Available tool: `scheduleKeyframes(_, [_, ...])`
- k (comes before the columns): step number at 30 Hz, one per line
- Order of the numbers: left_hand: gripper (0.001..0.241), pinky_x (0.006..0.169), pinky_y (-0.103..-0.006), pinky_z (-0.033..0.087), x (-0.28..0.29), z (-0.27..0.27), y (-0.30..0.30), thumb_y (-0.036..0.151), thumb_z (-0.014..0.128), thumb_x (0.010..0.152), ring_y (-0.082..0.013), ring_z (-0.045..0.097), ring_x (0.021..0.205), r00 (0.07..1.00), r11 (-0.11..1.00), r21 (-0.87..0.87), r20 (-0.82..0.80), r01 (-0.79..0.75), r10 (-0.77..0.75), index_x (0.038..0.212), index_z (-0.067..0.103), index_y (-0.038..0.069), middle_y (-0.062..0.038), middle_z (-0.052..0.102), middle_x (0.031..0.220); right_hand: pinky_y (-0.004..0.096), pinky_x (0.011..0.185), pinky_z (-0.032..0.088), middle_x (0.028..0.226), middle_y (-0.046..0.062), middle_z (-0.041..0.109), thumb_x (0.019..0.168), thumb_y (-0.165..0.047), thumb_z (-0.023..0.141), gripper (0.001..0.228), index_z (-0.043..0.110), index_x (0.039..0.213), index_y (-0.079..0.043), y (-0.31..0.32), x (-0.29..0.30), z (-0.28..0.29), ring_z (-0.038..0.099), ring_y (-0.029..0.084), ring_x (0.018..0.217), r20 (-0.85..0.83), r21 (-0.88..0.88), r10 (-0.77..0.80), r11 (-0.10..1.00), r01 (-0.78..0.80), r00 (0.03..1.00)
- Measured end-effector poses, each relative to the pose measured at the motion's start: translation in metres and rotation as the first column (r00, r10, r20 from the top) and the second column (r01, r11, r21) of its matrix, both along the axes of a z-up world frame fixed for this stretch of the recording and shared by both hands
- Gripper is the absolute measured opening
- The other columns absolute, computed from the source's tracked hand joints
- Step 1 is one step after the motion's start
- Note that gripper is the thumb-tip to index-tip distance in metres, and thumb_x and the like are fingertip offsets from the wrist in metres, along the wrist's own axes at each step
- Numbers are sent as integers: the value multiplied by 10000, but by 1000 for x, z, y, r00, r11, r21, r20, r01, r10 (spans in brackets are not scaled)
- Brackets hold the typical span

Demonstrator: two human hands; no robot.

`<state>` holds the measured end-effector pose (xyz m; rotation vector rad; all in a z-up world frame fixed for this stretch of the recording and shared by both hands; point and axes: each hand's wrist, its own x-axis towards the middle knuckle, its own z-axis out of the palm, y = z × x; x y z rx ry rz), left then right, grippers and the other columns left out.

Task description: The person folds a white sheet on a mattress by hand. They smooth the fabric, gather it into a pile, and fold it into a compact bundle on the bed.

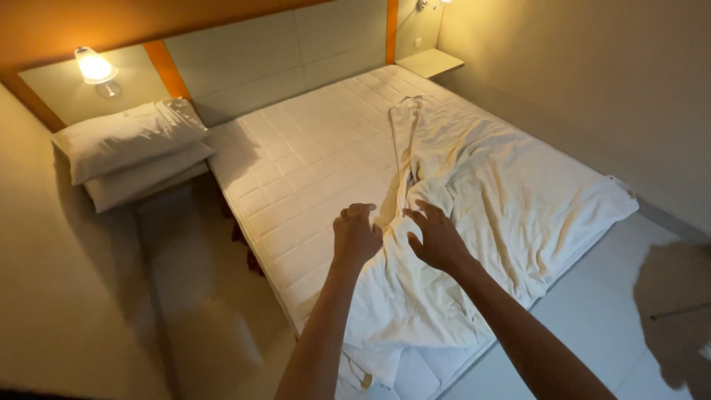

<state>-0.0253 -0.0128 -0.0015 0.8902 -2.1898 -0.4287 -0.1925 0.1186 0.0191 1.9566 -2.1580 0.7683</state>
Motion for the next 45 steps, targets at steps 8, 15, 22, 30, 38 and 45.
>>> scheduleKeyframes(8, [444, 961, -525, 450, -15, 2, -1, 166, 711, 797, -373, 592, 1163, 993, 994, -62, -72, 92, -97, 1231, 652, 90, -148, 663, 1249, 502, 1106, 423, 1520, 231, 462, 863, -207, 705, 579, 548, 1411, -105, 0, -16, -6, 471, 425, 1363, 3, 23, -52, 998, 52, 999])
scheduleKeyframes(15, [564, 954, -527, 476, -44, -1, -21, 193, 711, 807, -386, 584, 1171, 969, 970, 13, -31, 245, -244, 1337, 576, 56, -185, 636, 1287, 497, 1055, 453, 1541, 214, 438, 881, -221, 695, 603, 501, 1447, -142, 21, 4, 20, 467, 407, 1359, 33, 86, -221, 972, 218, 975])
scheduleKeyframes(22, [632, 955, -534, 476, -54, -9, -43, 189, 727, 779, -423, 560, 1181, 909, 908, 32, -36, 417, -416, 1359, 537, 27, -220, 614, 1260, 465, 1050, 480, 1537, 163, 460, 906, -230, 667, 598, 480, 1470, -158, 33, 28, 20, 503, 345, 1350, 110, 173, -463, 880, 442, 879])
scheduleKeyframes(30, [631, 1047, -502, 465, -50, -24, -41, 203, 688, 834, -404, 559, 1244, 798, 797, 21, -27, 603, -603, 1420, 530, 29, -205, 611, 1352, 507, 1094, 406, 1483, 176, 511, 868, -173, 683, 562, 554, 1412, -122, 42, 81, 15, 472, 397, 1356, 39, 22, -539, 842, 538, 842])
scheduleKeyframes(38, [689, 1164, -648, 225, -64, -32, -29, 250, 664, 830, -419, 271, 1510, 800, 794, -99, 65, 600, -596, 1442, 489, -13, -244, 406, 1576, 509, 1098, 401, 1421, 206, 544, 897, -203, 679, 539, 549, 1407, -86, 69, 91, 17, 493, 384, 1332, -49, -128, -608, 790, 599, 792])
scheduleKeyframes(45, [687, 1218, -633, 151, -73, -33, -16, 250, 618, 848, -397, 244, 1533, 777, 777, -49, 101, 627, -621, 1458, 469, -29, -234, 359, 1604, 465, 1094, 421, 1422, 190, 572, 941, -260, 640, 509, 543, 1396, -53, 101, 68, 15, 512, 365, 1314, 10, -86, -640, 765, 638, 768])
